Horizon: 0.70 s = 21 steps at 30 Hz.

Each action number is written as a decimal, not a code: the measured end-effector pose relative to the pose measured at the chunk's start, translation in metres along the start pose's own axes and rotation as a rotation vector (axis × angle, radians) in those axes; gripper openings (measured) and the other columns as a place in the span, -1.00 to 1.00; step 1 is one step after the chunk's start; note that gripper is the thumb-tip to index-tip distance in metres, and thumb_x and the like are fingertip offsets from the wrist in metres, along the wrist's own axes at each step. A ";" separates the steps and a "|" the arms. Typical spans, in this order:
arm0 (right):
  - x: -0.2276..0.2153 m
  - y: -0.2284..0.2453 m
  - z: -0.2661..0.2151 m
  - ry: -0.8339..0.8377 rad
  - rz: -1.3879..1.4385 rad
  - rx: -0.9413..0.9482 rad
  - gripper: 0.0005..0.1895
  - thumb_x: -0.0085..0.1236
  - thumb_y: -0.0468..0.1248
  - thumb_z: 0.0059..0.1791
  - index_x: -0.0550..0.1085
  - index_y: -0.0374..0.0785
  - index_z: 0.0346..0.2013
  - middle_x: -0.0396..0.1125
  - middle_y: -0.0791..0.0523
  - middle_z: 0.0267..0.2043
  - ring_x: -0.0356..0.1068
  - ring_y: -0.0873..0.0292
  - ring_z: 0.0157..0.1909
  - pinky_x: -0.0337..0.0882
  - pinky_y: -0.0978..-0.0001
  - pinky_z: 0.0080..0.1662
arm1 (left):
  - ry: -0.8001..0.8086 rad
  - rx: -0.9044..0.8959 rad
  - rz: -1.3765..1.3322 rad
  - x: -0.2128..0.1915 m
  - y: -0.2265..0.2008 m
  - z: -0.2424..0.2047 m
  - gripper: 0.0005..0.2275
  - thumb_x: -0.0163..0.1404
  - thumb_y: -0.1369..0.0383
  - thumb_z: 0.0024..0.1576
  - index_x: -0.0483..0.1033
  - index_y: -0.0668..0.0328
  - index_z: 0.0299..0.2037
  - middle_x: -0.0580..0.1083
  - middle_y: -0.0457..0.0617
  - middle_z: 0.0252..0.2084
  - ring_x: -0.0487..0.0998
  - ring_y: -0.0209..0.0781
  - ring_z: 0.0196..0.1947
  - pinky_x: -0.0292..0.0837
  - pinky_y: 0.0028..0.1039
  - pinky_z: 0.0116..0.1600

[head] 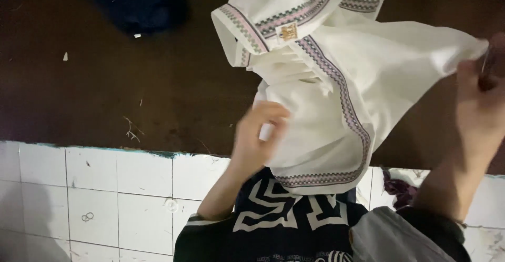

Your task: Trimming excess threads from a white garment using a thread clipper on a work table.

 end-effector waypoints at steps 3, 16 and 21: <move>-0.009 0.038 -0.029 -0.035 0.273 0.173 -0.77 0.05 -0.31 0.42 0.28 -0.42 0.26 0.17 -0.02 0.10 0.13 0.19 -0.10 0.08 0.42 -0.21 | 0.280 0.088 0.293 0.051 -0.014 0.013 -0.65 -0.18 0.08 0.30 0.49 0.23 -0.18 0.45 -0.06 -0.13 0.52 -0.23 -0.33 0.37 -0.52 -0.39; 0.062 0.107 -0.127 0.547 0.445 0.065 -0.44 0.44 -0.29 -0.24 0.56 -0.07 0.07 0.51 0.12 -0.18 0.58 -0.05 -0.39 0.56 0.21 -0.41 | 0.356 -0.028 0.312 0.085 0.087 0.145 -0.63 -0.16 0.08 0.30 0.47 0.19 -0.39 0.48 0.09 -0.54 0.63 0.15 -0.33 0.49 -0.18 -0.21; 0.090 0.114 -0.134 0.649 0.227 -0.061 -0.49 0.33 -0.14 -0.10 0.49 -0.12 0.12 0.46 0.08 -0.02 0.56 -0.16 -0.27 0.59 0.08 -0.28 | 0.296 -0.319 0.187 0.001 0.093 0.068 -0.70 -0.16 0.30 0.35 0.55 0.42 -0.05 0.48 0.09 -0.45 0.51 -0.18 -0.41 0.53 -0.30 -0.30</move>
Point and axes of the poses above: each hand's wrist, its own z-axis towards the middle knuckle, its own x-axis out of the palm, y = z × x, the point moved 7 cm from there along z, towards the middle knuckle
